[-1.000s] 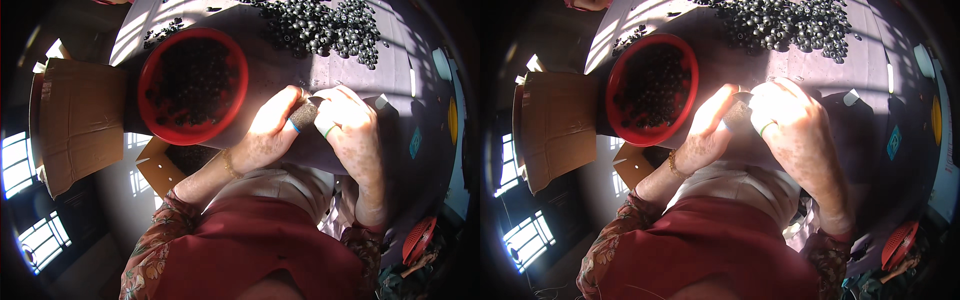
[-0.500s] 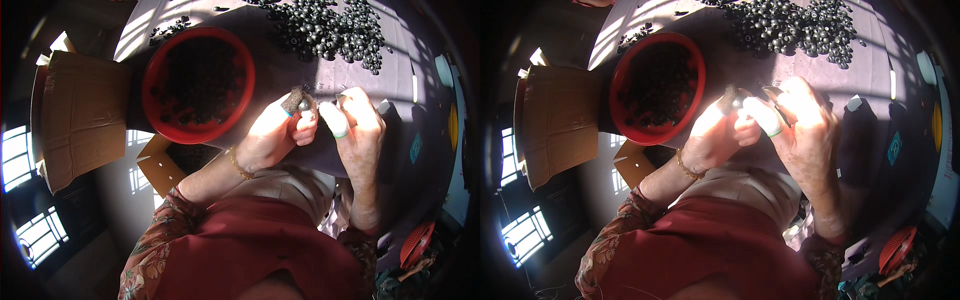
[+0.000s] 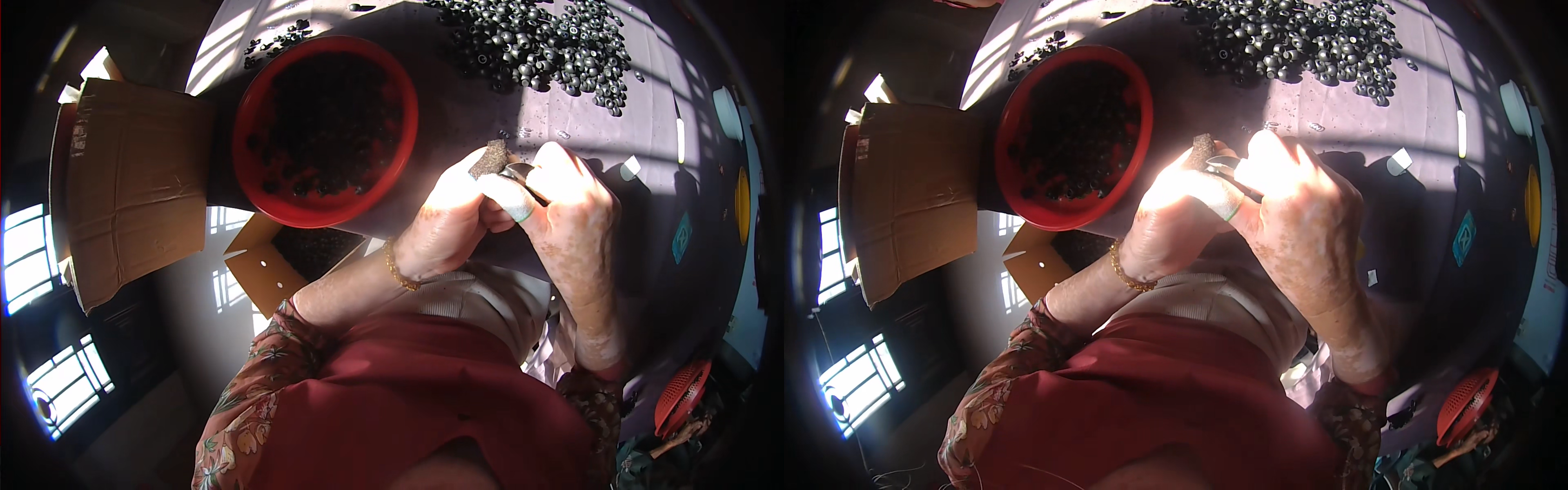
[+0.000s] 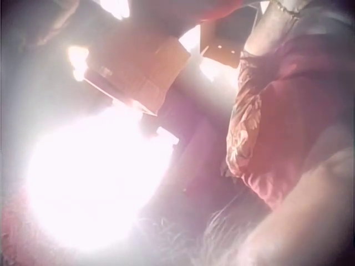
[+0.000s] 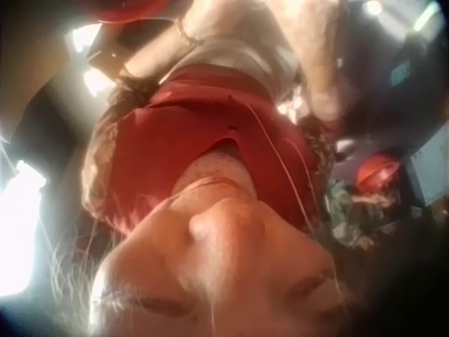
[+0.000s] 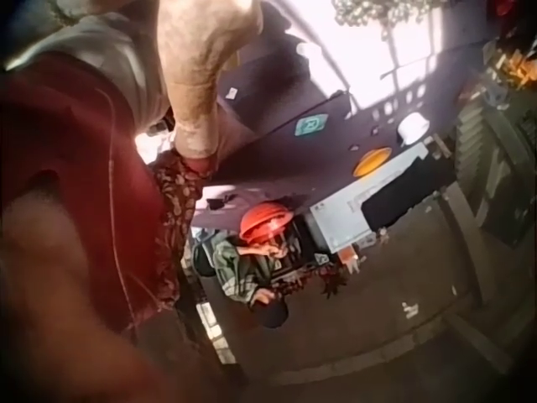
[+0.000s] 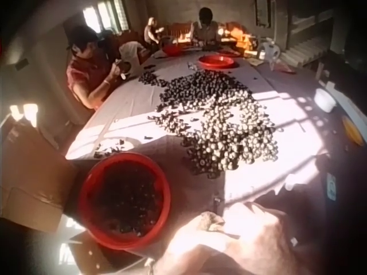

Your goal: The person assembles small black plastic components by hand at a workstation.

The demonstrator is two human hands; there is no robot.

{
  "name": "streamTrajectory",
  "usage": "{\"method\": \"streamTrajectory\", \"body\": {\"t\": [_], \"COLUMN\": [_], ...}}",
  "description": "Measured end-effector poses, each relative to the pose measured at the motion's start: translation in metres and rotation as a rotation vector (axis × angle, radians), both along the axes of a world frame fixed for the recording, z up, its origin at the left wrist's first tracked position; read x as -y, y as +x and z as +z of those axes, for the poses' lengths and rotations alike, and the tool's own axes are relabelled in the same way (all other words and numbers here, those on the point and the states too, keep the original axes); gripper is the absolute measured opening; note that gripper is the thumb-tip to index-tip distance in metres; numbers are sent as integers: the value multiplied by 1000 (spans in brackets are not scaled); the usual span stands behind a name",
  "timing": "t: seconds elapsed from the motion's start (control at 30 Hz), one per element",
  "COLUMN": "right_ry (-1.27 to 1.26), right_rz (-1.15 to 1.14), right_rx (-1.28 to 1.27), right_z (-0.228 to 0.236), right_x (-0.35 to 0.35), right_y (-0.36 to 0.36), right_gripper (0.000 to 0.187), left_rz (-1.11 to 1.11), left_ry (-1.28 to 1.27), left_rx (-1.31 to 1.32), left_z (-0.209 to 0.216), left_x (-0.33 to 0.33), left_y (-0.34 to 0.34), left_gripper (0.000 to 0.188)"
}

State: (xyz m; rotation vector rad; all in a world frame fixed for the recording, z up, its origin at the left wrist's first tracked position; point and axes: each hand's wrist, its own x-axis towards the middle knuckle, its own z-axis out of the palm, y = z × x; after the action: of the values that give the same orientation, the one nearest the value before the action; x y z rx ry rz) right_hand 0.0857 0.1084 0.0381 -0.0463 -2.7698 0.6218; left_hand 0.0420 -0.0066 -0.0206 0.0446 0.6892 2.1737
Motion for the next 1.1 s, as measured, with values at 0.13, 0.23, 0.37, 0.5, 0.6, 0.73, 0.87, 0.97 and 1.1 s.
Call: {"method": "streamTrajectory", "body": {"t": [0.13,0.23,0.37,0.5,0.6,0.73,0.87,0.97,1.1], "right_ry": [30,-20,7,24,48,87,65,21,-430], "right_rz": [49,4,-8,18,65,89,137,165,163], "right_rx": [15,28,57,69,75,62,106,46,87], "right_z": [2,-16,-15,-9,-4,-9,-13,-17,-14], "right_x": [0,-10,-9,-10,-11,-13,-14,-14,-26], "right_y": [0,4,5,7,6,6,6,5,11], "right_gripper": [32,33,35,38,35,40,41,44,48], "left_rz": [-5,16,-9,-69,-140,-206,-232,-263,-258], "left_ry": [-56,-36,-52,-53,-86,-113,-46,-65,56], "left_rx": [44,24,43,35,42,14,45,70,148], "left_z": [3,4,0,4,7,5,0,4,7], "left_x": [0,1,2,8,14,16,17,16,19], "left_y": [0,2,1,-1,-5,-6,-6,-7,-11], "left_gripper": [11,11,10,10,11,11,10,12,21]}}
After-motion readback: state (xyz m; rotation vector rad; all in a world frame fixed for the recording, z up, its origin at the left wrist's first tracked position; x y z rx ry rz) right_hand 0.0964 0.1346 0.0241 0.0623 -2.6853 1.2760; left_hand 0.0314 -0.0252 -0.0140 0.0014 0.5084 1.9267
